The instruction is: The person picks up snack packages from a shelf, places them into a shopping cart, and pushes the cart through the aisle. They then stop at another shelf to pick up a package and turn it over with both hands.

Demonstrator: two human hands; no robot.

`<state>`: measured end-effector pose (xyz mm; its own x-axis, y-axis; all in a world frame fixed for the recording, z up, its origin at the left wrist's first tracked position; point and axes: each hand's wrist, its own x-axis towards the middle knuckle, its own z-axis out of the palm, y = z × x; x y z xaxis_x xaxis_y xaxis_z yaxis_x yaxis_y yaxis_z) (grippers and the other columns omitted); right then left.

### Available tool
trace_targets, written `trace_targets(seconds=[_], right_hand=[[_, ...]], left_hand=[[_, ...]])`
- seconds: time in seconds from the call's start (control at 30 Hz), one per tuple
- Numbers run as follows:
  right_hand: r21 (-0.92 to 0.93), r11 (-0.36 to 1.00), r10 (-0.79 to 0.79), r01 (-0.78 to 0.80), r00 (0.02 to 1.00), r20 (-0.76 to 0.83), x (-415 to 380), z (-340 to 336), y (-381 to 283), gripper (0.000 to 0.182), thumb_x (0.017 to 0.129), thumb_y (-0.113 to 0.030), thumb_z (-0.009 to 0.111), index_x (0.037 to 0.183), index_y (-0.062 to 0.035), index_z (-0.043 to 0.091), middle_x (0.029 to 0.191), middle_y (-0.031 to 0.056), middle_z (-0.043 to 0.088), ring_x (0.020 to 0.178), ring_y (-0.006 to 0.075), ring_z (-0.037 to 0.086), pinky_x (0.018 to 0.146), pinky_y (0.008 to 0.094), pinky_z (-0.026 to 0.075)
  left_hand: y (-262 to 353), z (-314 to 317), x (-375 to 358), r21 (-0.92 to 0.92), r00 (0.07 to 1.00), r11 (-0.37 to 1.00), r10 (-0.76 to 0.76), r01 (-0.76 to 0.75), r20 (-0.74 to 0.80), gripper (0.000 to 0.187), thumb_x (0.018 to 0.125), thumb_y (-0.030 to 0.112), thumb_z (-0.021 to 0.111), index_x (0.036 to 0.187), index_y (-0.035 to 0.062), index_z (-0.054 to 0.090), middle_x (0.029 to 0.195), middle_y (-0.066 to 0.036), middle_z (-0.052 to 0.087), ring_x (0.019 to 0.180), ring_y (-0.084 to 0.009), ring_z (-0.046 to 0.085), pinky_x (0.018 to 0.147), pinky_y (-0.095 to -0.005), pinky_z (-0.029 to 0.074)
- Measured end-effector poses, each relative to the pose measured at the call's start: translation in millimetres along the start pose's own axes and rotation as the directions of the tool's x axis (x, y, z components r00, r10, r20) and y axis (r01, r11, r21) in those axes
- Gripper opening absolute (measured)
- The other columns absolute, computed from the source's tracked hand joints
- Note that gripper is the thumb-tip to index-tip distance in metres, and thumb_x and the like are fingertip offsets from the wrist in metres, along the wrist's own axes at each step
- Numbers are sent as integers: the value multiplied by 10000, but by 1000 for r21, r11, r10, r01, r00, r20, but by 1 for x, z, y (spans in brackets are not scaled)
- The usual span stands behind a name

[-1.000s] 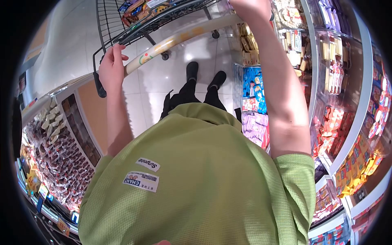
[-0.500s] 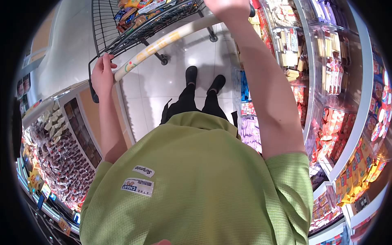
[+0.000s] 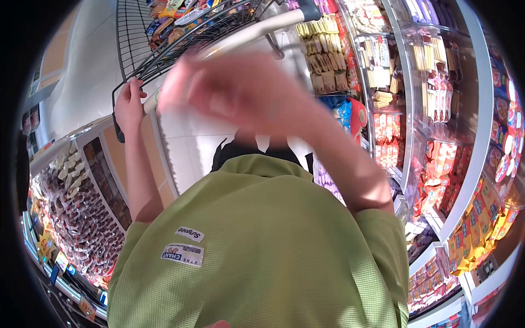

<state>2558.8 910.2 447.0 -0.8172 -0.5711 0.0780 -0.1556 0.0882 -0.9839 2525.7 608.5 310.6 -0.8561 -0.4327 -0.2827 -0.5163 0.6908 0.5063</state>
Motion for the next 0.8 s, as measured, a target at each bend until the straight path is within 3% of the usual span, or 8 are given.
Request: trace_targets(seconds=[0.03, 0.07, 0.13, 0.27, 0.33, 0.57, 0.63, 0.8], right_hand=[[183, 974, 109, -132, 986, 130, -16, 16, -37, 143, 854, -189, 620, 974, -120, 656, 724, -2, 598, 634, 79, 556, 558, 246, 462], [324, 883, -384, 340, 920, 80, -20, 38, -22, 118, 853, -140, 654, 916, -45, 683, 714, 28, 628, 511, 178, 528, 473, 340, 420], [420, 813, -505, 402, 846, 168, -33, 56, -48, 193, 857, -199, 669, 969, -45, 697, 660, 3, 584, 477, 179, 483, 444, 335, 357], [635, 657, -562, 405, 825, 55, -42, 65, -64, 323, 799, -283, 734, 986, -36, 645, 733, 53, 543, 610, 250, 558, 522, 348, 413], [739, 569, -570, 362, 821, 36, -44, 63, -66, 126, 837, -87, 578, 903, -8, 651, 663, 52, 499, 518, 213, 502, 453, 327, 373], [665, 615, -705, 423, 674, 223, -25, 33, -73, 133, 864, -89, 538, 801, -16, 630, 640, 37, 477, 500, 180, 457, 437, 306, 339], [623, 595, -637, 509, 771, -21, -39, 47, -70, 165, 885, -93, 519, 782, -18, 624, 628, 26, 469, 489, 169, 437, 431, 299, 324], [514, 586, -721, 627, 693, -22, -40, 45, -68, 219, 917, -108, 512, 755, -16, 628, 605, 19, 467, 469, 158, 421, 414, 296, 299]], left_hand=[[0, 0, 0, 23, 1000, 999, 28, -28, -13, 479, 917, 579, 416, 1016, 196, 687, 772, 19, 677, 747, -122, 628, 688, -283, 443], [-2, 1, 1, 21, 999, 999, 32, -32, -7, 479, 917, 579, 416, 1016, 196, 687, 772, 19, 677, 747, -122, 628, 688, -283, 443], [-7, 3, 4, 22, 998, 998, 60, -60, -25, 475, 918, 575, 419, 1009, 195, 689, 765, 21, 675, 728, -119, 620, 680, -283, 441], [-12, 5, 8, 14, 993, 994, 111, -111, -48, 468, 924, 562, 424, 995, 184, 691, 752, 20, 674, 712, -116, 612, 666, -282, 439], [-10, 5, 7, 16, 992, 994, 111, -110, -54, 464, 926, 554, 427, 989, 176, 690, 746, 13, 672, 713, -115, 611, 664, -282, 439], [-12, 7, 7, -37, 989, 990, 132, -135, -70, 457, 923, 519, 465, 1013, 134, 693, 722, 9, 632, 536, -69, 464, 571, -251, 379], [-8, 4, 3, -16, 992, 993, 113, -114, -56, 462, 924, 530, 451, 1010, 145, 691, 731, 2, 649, 615, -97, 537, 622, -268, 408], [-8, 3, 5, 12, 995, 996, 92, -92, -35, 472, 928, 547, 422, 1008, 165, 686, 758, -2, 665, 699, -141, 615, 668, -297, 444]])
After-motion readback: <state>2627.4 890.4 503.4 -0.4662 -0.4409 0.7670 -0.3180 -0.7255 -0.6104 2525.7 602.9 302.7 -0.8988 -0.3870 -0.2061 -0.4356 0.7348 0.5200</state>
